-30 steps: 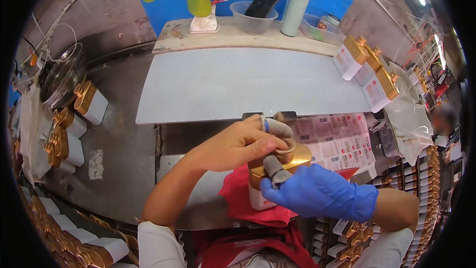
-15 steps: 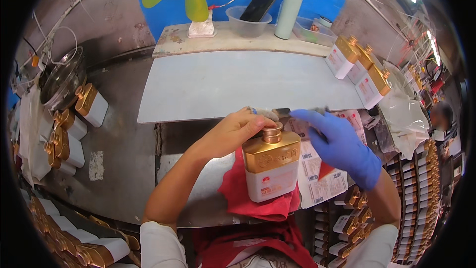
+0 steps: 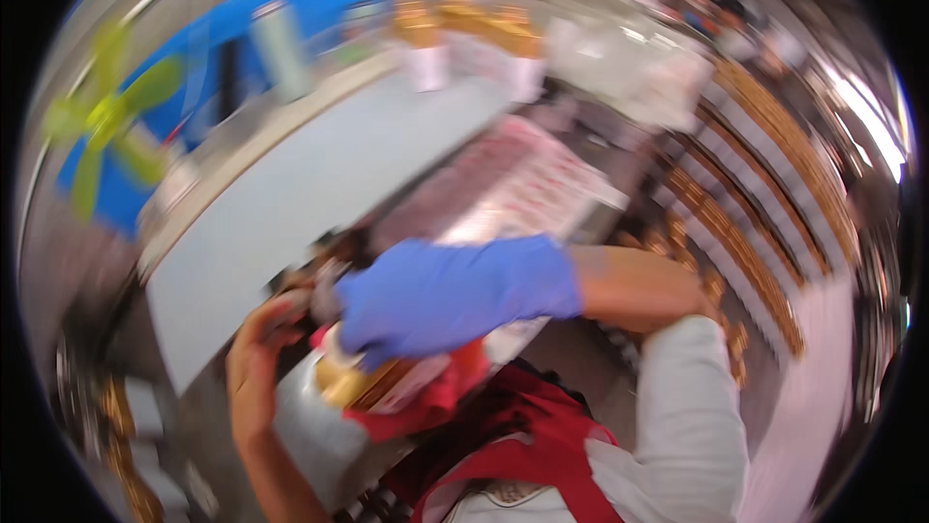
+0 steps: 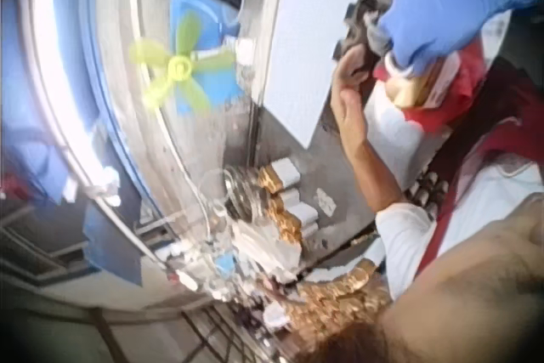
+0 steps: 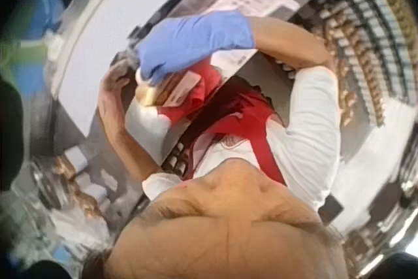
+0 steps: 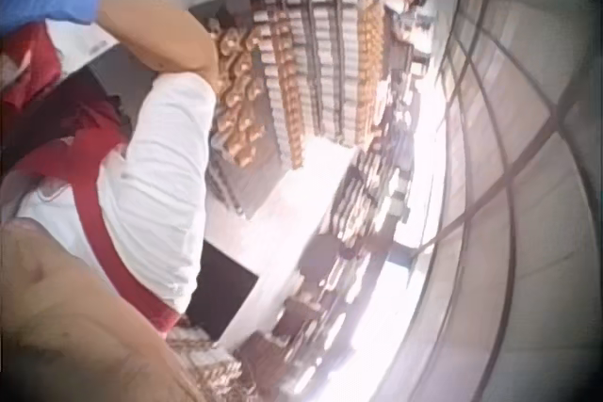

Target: The person applies adhesive labels to the sides of gold and white containers. They peel labels from a sheet, align them on the container, and smooth them down with their gloved fingers. The process is repeated for multiple containers in a production setting.

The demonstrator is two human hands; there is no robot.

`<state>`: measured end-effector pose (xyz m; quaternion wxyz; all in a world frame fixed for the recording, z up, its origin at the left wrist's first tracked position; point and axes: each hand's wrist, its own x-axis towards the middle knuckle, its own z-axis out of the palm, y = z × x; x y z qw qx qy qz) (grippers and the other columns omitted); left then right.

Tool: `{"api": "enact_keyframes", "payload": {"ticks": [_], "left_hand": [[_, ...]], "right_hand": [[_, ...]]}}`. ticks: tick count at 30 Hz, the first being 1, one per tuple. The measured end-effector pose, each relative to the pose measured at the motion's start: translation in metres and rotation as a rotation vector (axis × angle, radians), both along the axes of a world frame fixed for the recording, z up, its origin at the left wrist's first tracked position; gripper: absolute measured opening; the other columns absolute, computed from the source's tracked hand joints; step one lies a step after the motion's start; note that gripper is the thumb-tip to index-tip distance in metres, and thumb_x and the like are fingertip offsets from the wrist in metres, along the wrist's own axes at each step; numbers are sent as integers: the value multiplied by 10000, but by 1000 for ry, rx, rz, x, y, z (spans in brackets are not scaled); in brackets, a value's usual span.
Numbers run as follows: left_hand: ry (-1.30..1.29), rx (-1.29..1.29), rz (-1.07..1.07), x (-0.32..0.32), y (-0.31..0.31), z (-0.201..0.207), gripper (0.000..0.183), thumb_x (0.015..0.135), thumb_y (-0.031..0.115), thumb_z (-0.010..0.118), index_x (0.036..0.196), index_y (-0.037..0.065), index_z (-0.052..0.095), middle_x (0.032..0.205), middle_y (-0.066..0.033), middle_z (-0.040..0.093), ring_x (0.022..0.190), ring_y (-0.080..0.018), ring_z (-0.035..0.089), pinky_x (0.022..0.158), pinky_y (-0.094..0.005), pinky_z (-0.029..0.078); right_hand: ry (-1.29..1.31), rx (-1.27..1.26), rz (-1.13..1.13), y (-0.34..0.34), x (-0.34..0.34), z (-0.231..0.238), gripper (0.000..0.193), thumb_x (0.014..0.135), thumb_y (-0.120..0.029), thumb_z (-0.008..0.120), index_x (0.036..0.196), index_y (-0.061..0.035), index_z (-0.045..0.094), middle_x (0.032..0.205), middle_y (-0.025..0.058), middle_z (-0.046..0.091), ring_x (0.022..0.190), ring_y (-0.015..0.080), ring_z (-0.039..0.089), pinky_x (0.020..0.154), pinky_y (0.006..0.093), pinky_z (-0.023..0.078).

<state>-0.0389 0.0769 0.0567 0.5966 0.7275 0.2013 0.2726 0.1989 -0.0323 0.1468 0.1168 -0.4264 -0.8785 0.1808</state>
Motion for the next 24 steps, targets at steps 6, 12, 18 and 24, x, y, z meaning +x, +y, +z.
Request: {"api": "enact_keyframes", "payload": {"ticks": [6, 12, 18, 24], "left_hand": [[-156, 52, -45, 6, 7, -13, 731, 868, 604, 461, 1277, -2, 451, 1289, -123, 483, 1143, -221, 474, 862, -325, 404], [-75, 194, -209, 69, -6, 9, 715, 886, 611, 421, 1277, 14, 448, 1297, -107, 464, 1131, -206, 466, 875, -317, 391], [17, 269, -357, 140, -50, 21, 536, 943, 470, 436, 1233, 23, 499, 1294, -108, 482, 1161, -203, 456, 910, -329, 383], [95, 211, -385, 194, -91, 11, 408, 957, 349, 472, 1237, 56, 513, 1334, -86, 478, 1163, -179, 457, 910, -316, 381]], "right_hand": [[169, 218, -521, -144, 23, -12, 168, 841, -199, 583, 990, -133, 544, 884, 120, 543, 593, 287, 591, 494, 379, 468], [-29, 370, -1299, -337, 29, -40, 130, 816, -198, 598, 926, -144, 641, 990, 77, 603, 722, 285, 627, 606, 367, 524], [-312, 331, -2128, -538, 79, -123, 134, 791, -233, 605, 819, -137, 695, 764, 112, 654, 696, 293, 641, 639, 382, 522], [-617, 59, -2803, -732, 125, -179, 213, 807, -284, 600, 844, -93, 686, 840, 180, 650, 782, 344, 644, 676, 428, 506]]}}
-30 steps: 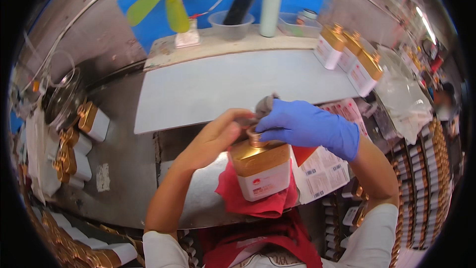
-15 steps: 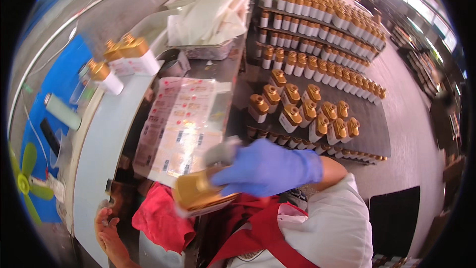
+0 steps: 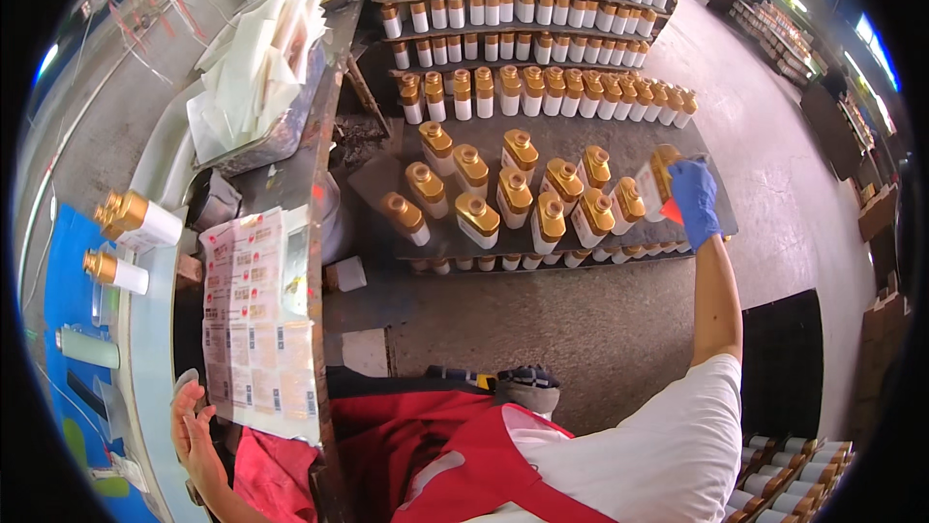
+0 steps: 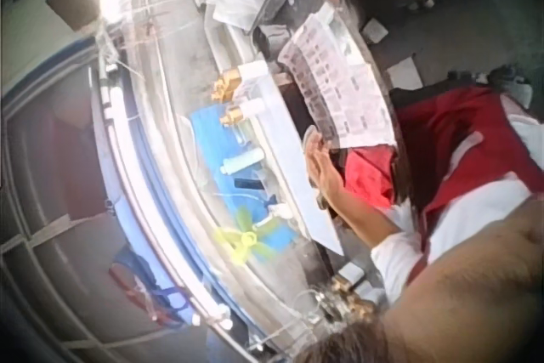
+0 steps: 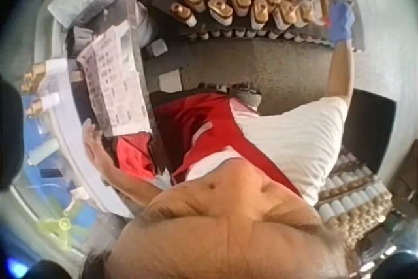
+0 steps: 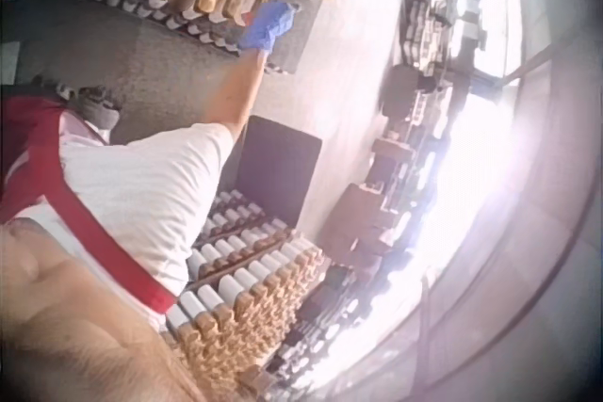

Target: The person applies adhesive labels to the sides of gold and white containers. They peel labels from a sheet, align them on the container, and smooth them down with their gloved fingers. The process is repeated for multiple containers in a production setting.

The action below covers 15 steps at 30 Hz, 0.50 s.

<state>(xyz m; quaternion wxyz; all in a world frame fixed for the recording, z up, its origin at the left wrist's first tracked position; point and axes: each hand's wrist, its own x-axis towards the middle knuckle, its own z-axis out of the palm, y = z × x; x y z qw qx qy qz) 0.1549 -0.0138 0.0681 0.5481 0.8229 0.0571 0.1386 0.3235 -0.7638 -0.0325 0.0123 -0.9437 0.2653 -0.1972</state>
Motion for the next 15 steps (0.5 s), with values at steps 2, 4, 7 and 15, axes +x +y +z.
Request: {"api": "enact_keyframes", "payload": {"ticks": [2, 4, 7, 15], "left_hand": [[22, 17, 29, 9, -6, -7, 392, 970, 324, 449, 1236, 41, 507, 1296, -90, 500, 1151, -185, 476, 890, -308, 398], [58, 25, 114, 14, -21, -8, 369, 969, 306, 463, 1223, 44, 518, 1270, -69, 518, 1120, -162, 491, 874, -289, 406], [115, 49, 204, 14, -31, -3, 364, 956, 309, 495, 1208, 50, 533, 1255, -53, 527, 1096, -137, 493, 856, -274, 408], [254, 78, 386, 20, -49, 12, 342, 939, 328, 520, 1175, 86, 574, 1220, -52, 561, 1119, -176, 517, 894, -312, 429]], "right_hand": [[-7, -30, -94, -58, 12, -31, 221, 810, -289, 603, 853, -90, 688, 860, 190, 649, 805, 353, 640, 689, 438, 502], [-31, 17, -139, -104, 22, -69, 244, 819, -302, 596, 855, -78, 686, 860, 194, 648, 808, 360, 638, 694, 445, 499], [-4, 65, -193, -142, 35, -128, 288, 833, -309, 580, 860, -39, 677, 859, 201, 646, 819, 365, 634, 690, 450, 491], [-103, 530, -127, -168, 49, -226, 257, 884, -199, 492, 847, -22, 675, 775, 111, 656, 665, 197, 598, 574, 351, 485]]}}
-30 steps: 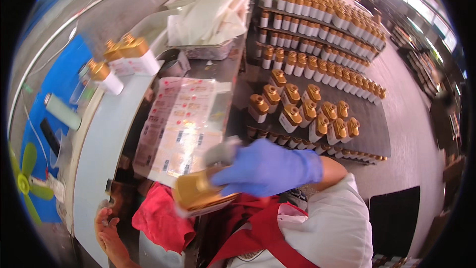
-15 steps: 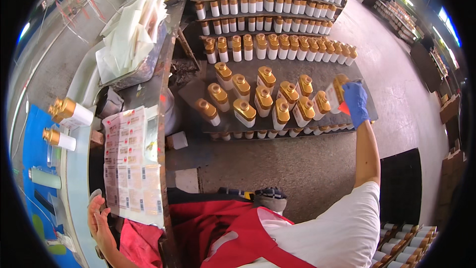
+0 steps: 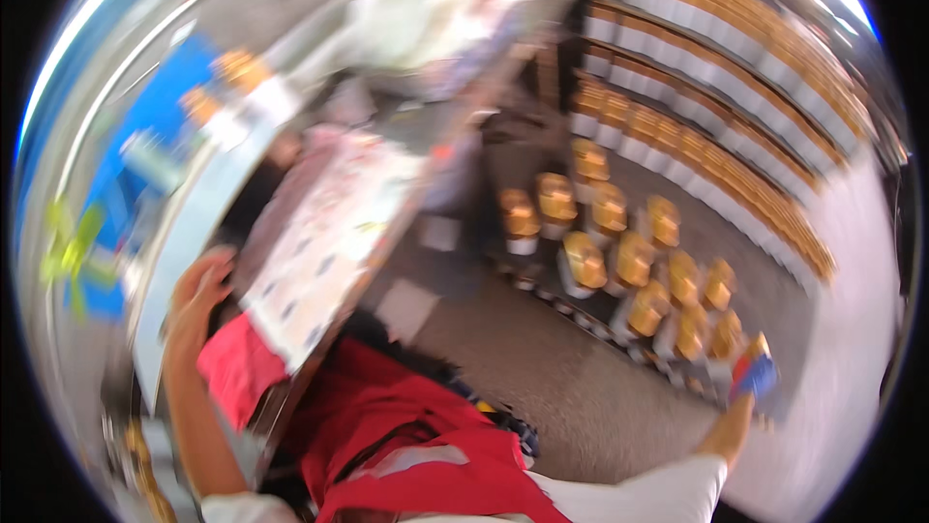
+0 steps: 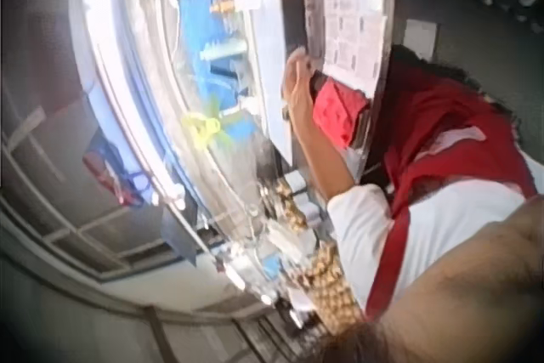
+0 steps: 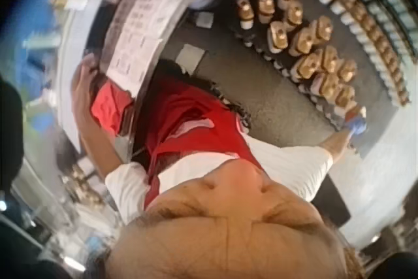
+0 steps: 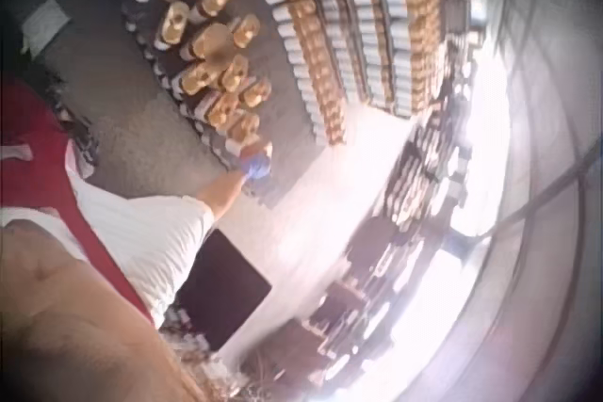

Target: The person applies adhesive labels to the sides of gold and white containers. They peel labels from a sheet, align them on the container, and smooth them down with their gloved fingers. The process is repeated for multiple containers in a production setting.

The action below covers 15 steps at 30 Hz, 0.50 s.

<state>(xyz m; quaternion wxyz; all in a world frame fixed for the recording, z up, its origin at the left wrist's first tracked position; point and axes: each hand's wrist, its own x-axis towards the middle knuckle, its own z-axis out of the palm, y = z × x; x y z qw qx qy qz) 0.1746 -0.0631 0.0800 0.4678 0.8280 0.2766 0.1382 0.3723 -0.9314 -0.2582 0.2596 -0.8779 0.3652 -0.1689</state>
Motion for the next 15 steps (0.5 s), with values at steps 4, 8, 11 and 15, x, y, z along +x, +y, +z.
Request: {"api": "enact_keyframes", "payload": {"ticks": [4, 8, 11, 15], "left_hand": [[-26, 50, -96, 2, -21, 26, 352, 914, 320, 568, 1154, 62, 588, 1157, -12, 572, 1057, -122, 510, 897, -302, 424], [-55, 29, -37, -51, 1, 1, 387, 934, 330, 534, 1210, 58, 551, 1215, -41, 545, 1102, -168, 515, 909, -321, 436], [-112, -49, 95, -94, 14, -12, 356, 934, 300, 544, 1172, 38, 576, 1162, -27, 575, 1059, -129, 529, 872, -277, 447], [-325, -122, 437, -159, 31, -25, 282, 917, 242, 575, 1100, 31, 615, 1099, -40, 621, 973, -125, 572, 805, -265, 473]], "right_hand": [[-208, -288, 339, 99, 3, 27, 274, 898, -257, 525, 897, -18, 659, 755, 35, 620, 661, 140, 558, 578, 308, 467], [-422, 88, 859, 288, 28, 90, 271, 903, -265, 524, 888, -29, 654, 738, 29, 612, 638, 131, 546, 557, 300, 452], [-369, 305, 1192, 401, 32, 123, 268, 906, -272, 524, 881, -37, 650, 726, 25, 606, 620, 124, 536, 541, 293, 440], [-237, 479, 1428, 506, 34, 148, 266, 912, -281, 523, 873, -48, 645, 709, 19, 598, 597, 115, 524, 519, 284, 424]]}}
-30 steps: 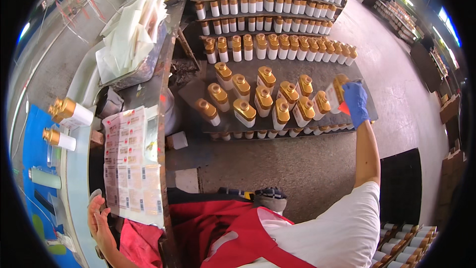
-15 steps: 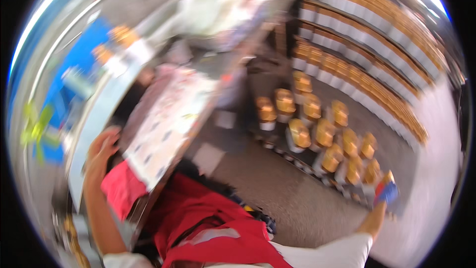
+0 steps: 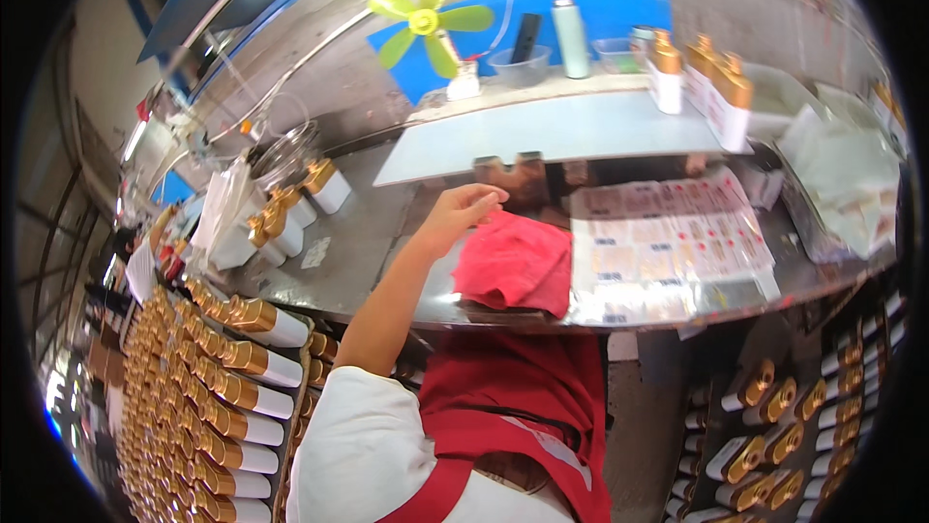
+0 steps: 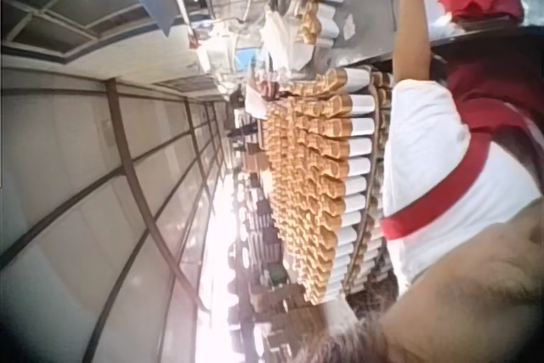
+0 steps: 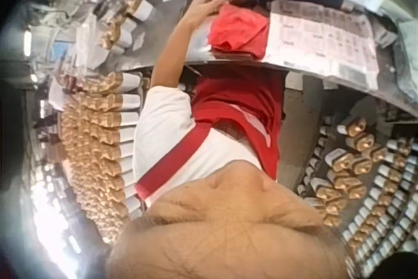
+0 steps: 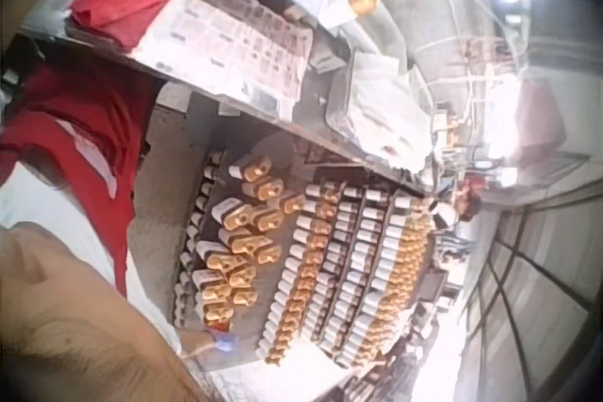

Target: The person applies adhesive labels to the sides of gold and white containers. They peel labels from a sheet, align them on the container, and smooth them down with their gloved fingers. The process is repeated for multiple containers in a production setting.

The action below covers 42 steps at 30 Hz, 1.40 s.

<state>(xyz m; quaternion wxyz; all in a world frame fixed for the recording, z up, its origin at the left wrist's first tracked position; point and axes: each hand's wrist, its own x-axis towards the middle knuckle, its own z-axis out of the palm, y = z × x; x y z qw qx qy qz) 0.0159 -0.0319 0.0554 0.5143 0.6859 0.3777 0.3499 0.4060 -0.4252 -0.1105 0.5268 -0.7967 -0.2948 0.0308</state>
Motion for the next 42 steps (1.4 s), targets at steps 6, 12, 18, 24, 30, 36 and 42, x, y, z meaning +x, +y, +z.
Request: {"api": "enact_keyframes", "payload": {"ticks": [6, 12, 18, 24, 30, 36, 42], "left_hand": [[-286, 20, 783, -150, 84, -46, 187, 873, 155, 619, 1036, 67, 644, 965, -35, 644, 819, -108, 596, 677, -236, 487], [154, 290, 1486, -354, 199, -128, 549, 631, 54, 751, 1134, -14, 541, 1059, -137, 590, 900, -226, 573, 779, -342, 479], [541, 650, 1321, -474, 307, -151, 981, 507, 230, 883, 1290, -71, 375, 1278, -233, 450, 1219, -339, 414, 1047, -395, 318], [60, 521, 1085, -489, 339, -163, 598, 682, -33, 761, 1230, 17, 528, 1130, -88, 591, 963, -219, 574, 889, -353, 470], [342, 360, 1288, -422, 299, -126, 705, 619, 297, 855, 1168, -30, 558, 1135, -149, 611, 1002, -252, 588, 898, -361, 456], [305, 337, 1268, -384, 234, -129, 577, 682, 219, 819, 1139, -41, 581, 1097, -116, 627, 967, -201, 590, 871, -323, 457], [88, 182, 1194, -347, 143, -130, 544, 722, 182, 787, 1172, -27, 565, 1097, -101, 612, 918, -188, 591, 839, -304, 469]], "right_hand": [[212, -26, 106, 90, 12, 3, 264, 919, -294, 522, 859, -64, 638, 685, 10, 587, 563, 101, 505, 487, 271, 401], [410, -40, 45, 125, 30, -7, 264, 927, -307, 521, 846, -80, 630, 660, 2, 575, 528, 87, 486, 454, 258, 378], [589, -30, 68, 87, 62, 3, 266, 935, -320, 521, 833, -97, 622, 635, -7, 563, 494, 73, 467, 422, 245, 354], [490, -577, 184, 226, -84, 141, 234, 855, -172, 540, 726, -23, 666, 649, 30, 633, 441, 46, 462, 418, 188, 341], [501, -705, 263, 257, -81, 134, 234, 829, -203, 590, 806, 0, 705, 655, 18, 635, 482, 61, 487, 458, 204, 376], [438, -675, 305, 286, -57, 118, 244, 830, -229, 618, 882, -8, 708, 734, 5, 650, 618, 56, 521, 565, 197, 407], [366, -338, 179, 259, -11, 87, 222, 815, -175, 677, 965, -11, 671, 807, 16, 644, 684, 63, 530, 666, 208, 445]]}}
